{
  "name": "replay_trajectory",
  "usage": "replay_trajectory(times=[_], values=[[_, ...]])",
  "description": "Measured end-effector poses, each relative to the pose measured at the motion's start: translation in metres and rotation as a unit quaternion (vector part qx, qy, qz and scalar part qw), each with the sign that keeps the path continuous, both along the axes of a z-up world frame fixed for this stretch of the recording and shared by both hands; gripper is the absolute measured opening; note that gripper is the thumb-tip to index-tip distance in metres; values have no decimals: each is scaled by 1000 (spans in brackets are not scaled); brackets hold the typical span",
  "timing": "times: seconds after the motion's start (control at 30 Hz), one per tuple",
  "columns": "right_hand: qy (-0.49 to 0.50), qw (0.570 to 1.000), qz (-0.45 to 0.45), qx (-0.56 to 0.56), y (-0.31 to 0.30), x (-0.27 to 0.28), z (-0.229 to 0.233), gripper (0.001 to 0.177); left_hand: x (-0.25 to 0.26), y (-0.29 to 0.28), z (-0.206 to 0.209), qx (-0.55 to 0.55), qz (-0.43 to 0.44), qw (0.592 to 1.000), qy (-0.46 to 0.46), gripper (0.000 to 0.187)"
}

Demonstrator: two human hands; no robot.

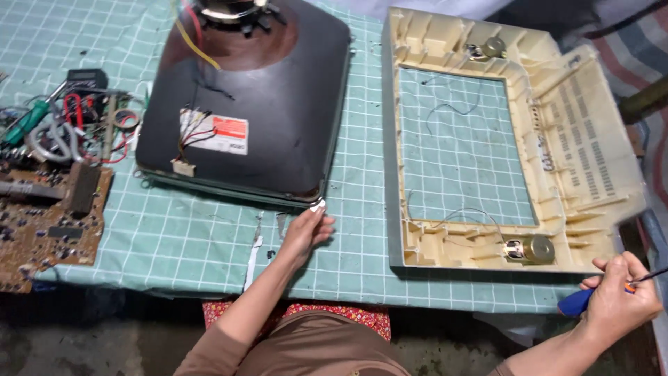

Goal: Disassembling and repairing a CRT television by removing screws and manipulating internal components

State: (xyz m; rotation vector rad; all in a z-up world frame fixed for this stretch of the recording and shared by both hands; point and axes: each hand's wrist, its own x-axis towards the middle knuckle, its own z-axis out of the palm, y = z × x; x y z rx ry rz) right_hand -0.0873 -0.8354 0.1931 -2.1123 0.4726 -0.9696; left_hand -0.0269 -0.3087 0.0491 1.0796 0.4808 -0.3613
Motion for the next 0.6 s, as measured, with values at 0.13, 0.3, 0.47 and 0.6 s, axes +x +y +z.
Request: replay_trajectory(times=[0.13, 0.3, 0.47, 0.6], values=[[-9, 997, 77, 27, 47, 20, 10, 23, 14, -11, -39, -104, 89, 991, -8, 37], [8, 991, 124, 54, 103, 26, 28, 21, 11, -8, -26, -29, 86, 996, -23, 35], [10, 983, 167, 76, 157, 15, 46, 20, 5, 18, -20, 43, 29, 998, -47, 31], [32, 979, 172, 108, 201, 6, 40, 22, -1, 108, -8, 247, 65, 955, -151, 23]])
